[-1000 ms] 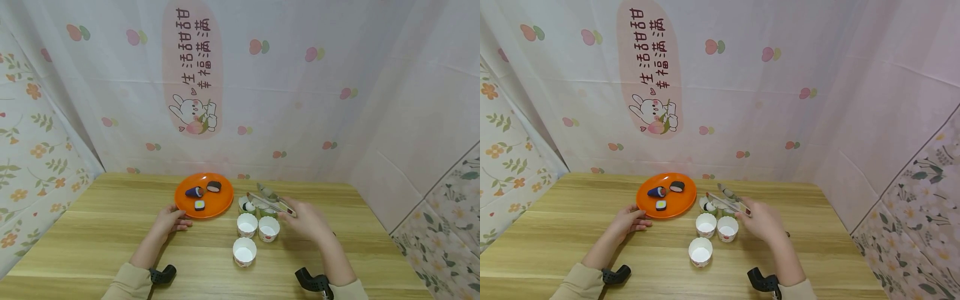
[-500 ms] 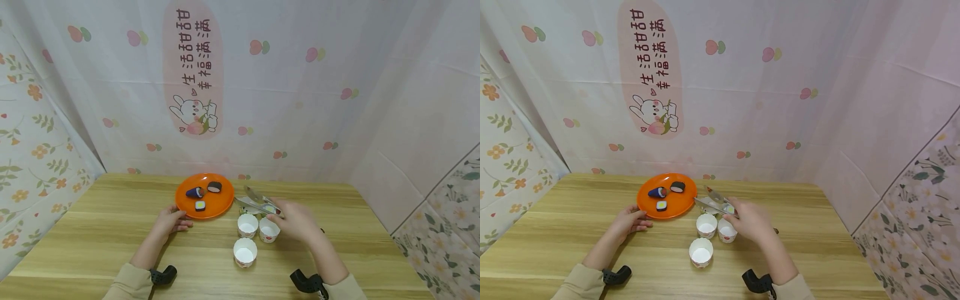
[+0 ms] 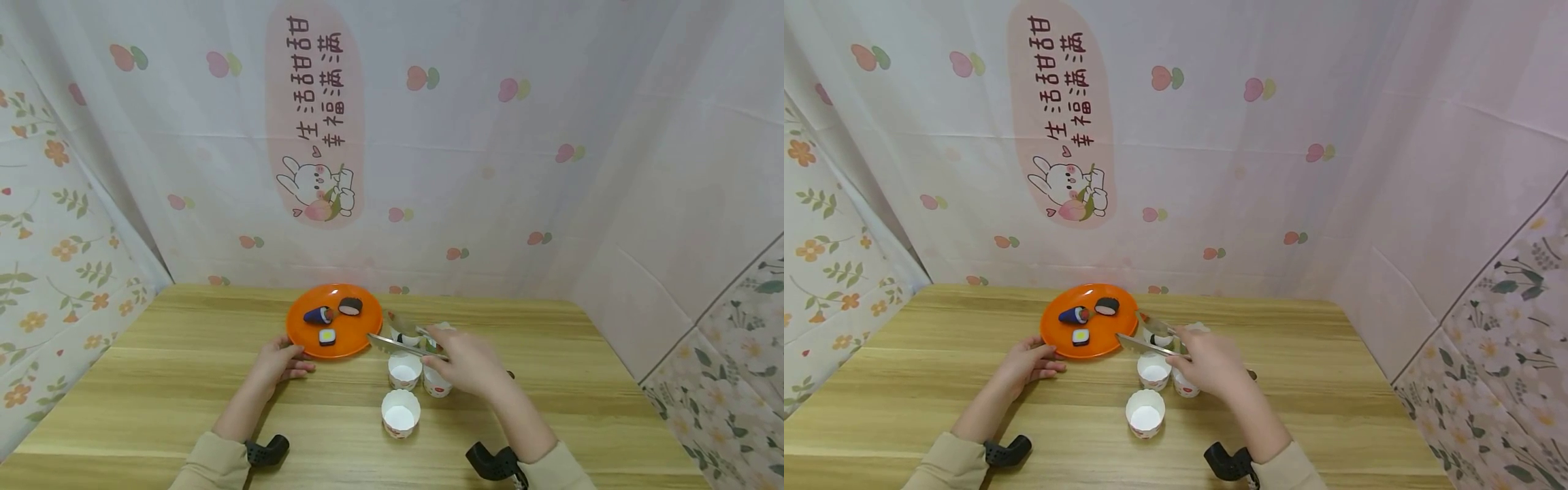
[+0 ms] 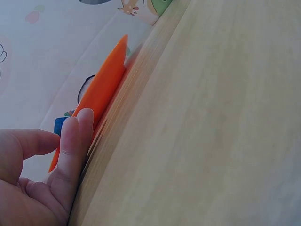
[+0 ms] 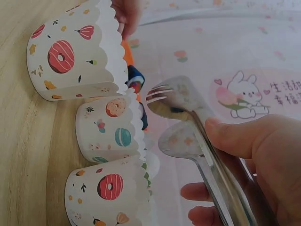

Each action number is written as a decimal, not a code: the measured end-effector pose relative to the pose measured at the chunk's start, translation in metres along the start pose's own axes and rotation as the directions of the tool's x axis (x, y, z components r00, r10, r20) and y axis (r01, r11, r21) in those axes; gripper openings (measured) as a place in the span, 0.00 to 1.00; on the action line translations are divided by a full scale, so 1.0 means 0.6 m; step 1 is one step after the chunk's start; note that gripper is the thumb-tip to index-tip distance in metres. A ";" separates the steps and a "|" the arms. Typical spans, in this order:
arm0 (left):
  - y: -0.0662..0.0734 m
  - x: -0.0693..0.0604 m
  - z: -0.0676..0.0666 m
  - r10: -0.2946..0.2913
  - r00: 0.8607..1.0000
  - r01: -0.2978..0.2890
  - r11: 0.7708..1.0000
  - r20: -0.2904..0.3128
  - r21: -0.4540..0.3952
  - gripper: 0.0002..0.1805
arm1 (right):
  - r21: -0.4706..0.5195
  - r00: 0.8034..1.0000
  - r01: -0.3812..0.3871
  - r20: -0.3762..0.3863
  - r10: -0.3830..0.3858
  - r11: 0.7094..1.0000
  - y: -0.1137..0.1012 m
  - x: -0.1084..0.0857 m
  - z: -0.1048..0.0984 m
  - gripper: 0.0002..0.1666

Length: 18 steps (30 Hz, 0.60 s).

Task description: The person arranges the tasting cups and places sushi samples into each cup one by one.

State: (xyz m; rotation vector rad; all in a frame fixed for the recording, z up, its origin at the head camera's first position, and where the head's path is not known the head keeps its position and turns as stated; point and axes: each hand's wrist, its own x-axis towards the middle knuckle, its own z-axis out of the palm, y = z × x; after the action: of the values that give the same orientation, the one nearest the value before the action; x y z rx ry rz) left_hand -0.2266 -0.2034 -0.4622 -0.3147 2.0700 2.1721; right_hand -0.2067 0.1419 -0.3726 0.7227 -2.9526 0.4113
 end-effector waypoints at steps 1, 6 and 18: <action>0.000 0.000 0.000 0.001 1.000 -0.001 1.000 0.004 -0.001 0.22 | 0.012 1.000 0.001 0.005 -0.001 1.000 -0.001 0.001 0.001 0.33; 0.004 -0.004 0.000 0.002 1.000 -0.002 1.000 0.020 -0.008 0.25 | 0.034 1.000 0.016 0.018 -0.016 0.999 -0.008 0.013 0.004 0.33; 0.005 -0.006 0.000 0.008 1.000 -0.008 1.000 0.024 -0.006 0.25 | -0.021 0.995 0.090 0.040 -0.090 0.996 -0.036 0.038 -0.002 0.33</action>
State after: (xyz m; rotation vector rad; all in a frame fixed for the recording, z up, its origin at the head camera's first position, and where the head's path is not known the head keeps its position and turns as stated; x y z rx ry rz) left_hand -0.2238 -0.2031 -0.4583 -0.2802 2.0559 2.1760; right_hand -0.2170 0.1133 -0.3633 0.8668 -2.9410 0.3603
